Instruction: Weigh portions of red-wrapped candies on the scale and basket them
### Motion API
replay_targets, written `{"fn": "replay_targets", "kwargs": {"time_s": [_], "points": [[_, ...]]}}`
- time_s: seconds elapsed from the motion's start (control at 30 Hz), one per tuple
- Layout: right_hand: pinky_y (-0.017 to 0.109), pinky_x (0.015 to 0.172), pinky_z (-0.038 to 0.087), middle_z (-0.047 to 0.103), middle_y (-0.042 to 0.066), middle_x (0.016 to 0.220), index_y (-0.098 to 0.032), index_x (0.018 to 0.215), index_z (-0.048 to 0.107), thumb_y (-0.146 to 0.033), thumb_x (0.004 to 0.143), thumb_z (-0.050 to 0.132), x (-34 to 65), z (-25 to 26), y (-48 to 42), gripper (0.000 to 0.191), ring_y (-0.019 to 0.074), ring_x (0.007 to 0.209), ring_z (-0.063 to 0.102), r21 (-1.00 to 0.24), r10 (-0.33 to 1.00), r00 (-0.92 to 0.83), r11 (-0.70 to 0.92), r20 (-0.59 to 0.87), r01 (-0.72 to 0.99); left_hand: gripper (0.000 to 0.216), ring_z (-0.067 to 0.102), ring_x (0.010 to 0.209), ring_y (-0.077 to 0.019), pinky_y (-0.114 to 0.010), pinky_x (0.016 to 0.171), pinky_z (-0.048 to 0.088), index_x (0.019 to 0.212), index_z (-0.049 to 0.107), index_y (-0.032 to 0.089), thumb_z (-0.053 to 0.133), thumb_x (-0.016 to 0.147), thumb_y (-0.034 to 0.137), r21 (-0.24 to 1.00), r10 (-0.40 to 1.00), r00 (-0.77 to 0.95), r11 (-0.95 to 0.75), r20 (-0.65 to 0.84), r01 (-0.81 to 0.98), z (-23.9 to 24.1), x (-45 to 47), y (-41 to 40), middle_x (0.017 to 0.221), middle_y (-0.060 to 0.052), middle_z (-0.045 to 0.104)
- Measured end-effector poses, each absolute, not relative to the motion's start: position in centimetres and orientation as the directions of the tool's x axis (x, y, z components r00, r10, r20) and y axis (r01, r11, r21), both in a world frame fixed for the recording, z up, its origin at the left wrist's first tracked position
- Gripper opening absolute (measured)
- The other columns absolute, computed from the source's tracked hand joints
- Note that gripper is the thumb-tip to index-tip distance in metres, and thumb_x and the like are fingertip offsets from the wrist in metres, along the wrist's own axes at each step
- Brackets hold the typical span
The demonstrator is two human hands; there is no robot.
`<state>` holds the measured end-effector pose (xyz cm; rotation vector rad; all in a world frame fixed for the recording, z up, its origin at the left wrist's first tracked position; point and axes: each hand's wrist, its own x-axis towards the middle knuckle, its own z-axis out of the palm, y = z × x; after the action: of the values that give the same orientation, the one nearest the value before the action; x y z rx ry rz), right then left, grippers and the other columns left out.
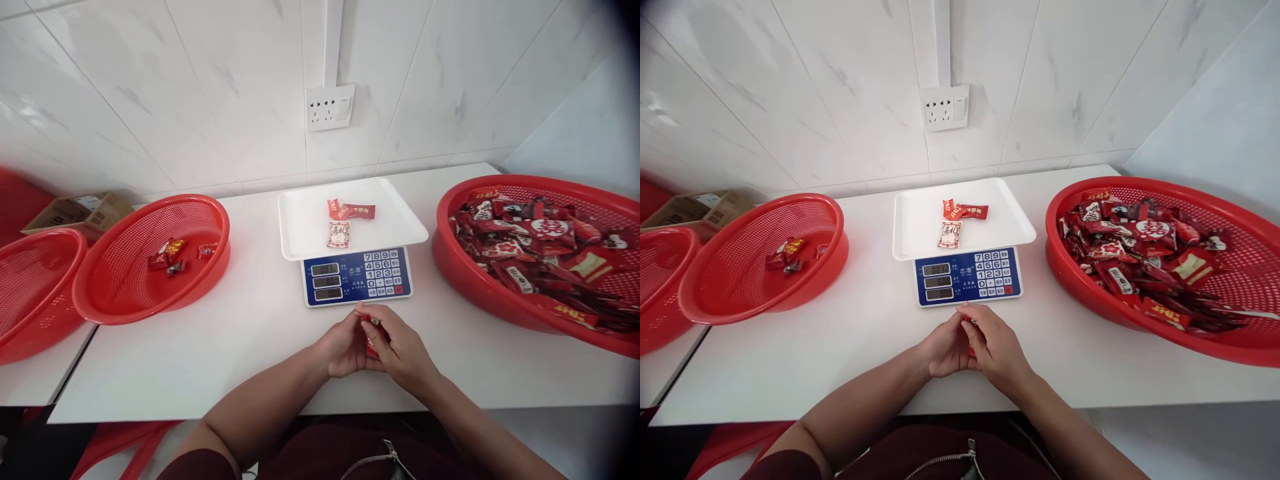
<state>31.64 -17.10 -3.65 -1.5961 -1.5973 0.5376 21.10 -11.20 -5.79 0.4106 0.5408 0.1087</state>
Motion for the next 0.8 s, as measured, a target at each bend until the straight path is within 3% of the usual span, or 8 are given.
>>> {"fn": "replay_targets", "kwargs": {"time_s": [0.2, 0.37, 0.5, 0.63, 0.73, 0.8], "points": [[0.037, 0.082, 0.052, 0.067, 0.004, 0.104, -0.028, 0.107, 0.059, -0.028, 0.087, 0.040, 32.0, -3.6, -17.2, 0.027, 0.0211, 0.095, 0.063, -0.763, 0.965, 0.128, 0.095, 0.227, 0.639, 0.056, 0.058, 0.062, -0.0133, -0.028, 0.061, 0.049, 0.095, 0.058, 0.012, 0.030, 0.086, 0.060, 0.416, 0.220, 0.825, 0.909, -0.520, 0.020, -5.8, 20.8, -10.9, 0.070, -0.003, 0.062], [0.035, 0.076, 0.054, 0.067, 0.005, 0.103, -0.028, 0.110, 0.057, -0.036, 0.085, 0.048, 32.5, -3.6, -16.9, 0.028, 0.0209, 0.089, 0.065, -0.840, 0.950, 0.293, -0.069, 0.109, 0.538, 0.057, 0.054, 0.046, -0.0111, -0.018, 0.037, 0.035, 0.091, 0.059, 0.013, 0.037, 0.081, 0.064, 0.392, 0.183, 0.814, 0.918, -0.551, 0.059, -5.8, 20.8, -10.4, 0.059, -0.001, 0.058], [0.035, 0.077, 0.053, 0.065, 0.005, 0.103, -0.027, 0.104, 0.060, -0.037, 0.083, 0.051, 33.3, -2.8, -16.2, 0.025, 0.0205, 0.089, 0.064, -0.890, 0.936, 0.332, -0.052, 0.114, 0.453, 0.043, 0.055, 0.046, -0.0111, -0.017, 0.034, 0.032, 0.089, 0.056, 0.017, 0.043, 0.081, 0.057, 0.406, 0.234, 0.843, 0.913, -0.484, -0.021, -5.6, 20.6, -10.0, 0.067, 0.000, 0.059], [0.036, 0.080, 0.053, 0.064, 0.006, 0.104, -0.026, 0.114, 0.056, -0.037, 0.082, 0.054, 34.2, -0.8, -14.4, 0.034, 0.0201, 0.088, 0.064, -0.938, 0.926, 0.366, -0.039, 0.096, 0.345, 0.029, 0.055, 0.050, -0.0103, -0.017, 0.037, 0.035, 0.092, 0.057, 0.016, 0.047, 0.080, 0.040, 0.450, 0.267, 0.866, 0.891, -0.423, -0.055, -5.4, 20.2, -9.7, 0.076, -0.004, 0.061], [0.038, 0.086, 0.052, 0.060, 0.006, 0.116, -0.027, 0.124, 0.049, -0.034, 0.084, 0.052, 35.1, 1.2, -11.8, 0.041, 0.0206, 0.096, 0.063, -0.943, 0.921, 0.353, 0.042, 0.165, 0.330, 0.025, 0.054, 0.051, -0.0099, -0.017, 0.038, 0.035, 0.092, 0.057, 0.015, 0.049, 0.077, 0.033, 0.479, 0.278, 0.866, 0.876, -0.415, -0.052, -5.4, 20.1, -9.6, 0.077, -0.005, 0.061], [0.039, 0.093, 0.048, 0.049, 0.005, 0.131, -0.030, 0.133, 0.039, -0.032, 0.084, 0.053, 35.8, 2.5, -9.8, 0.051, 0.0223, 0.112, 0.055, -0.920, 0.920, 0.295, 0.141, 0.258, 0.365, 0.025, 0.054, 0.051, -0.0099, -0.017, 0.038, 0.035, 0.093, 0.057, 0.015, 0.049, 0.077, 0.033, 0.500, 0.289, 0.865, 0.865, -0.411, -0.052, -5.4, 20.0, -9.5, 0.077, -0.005, 0.060]]}}
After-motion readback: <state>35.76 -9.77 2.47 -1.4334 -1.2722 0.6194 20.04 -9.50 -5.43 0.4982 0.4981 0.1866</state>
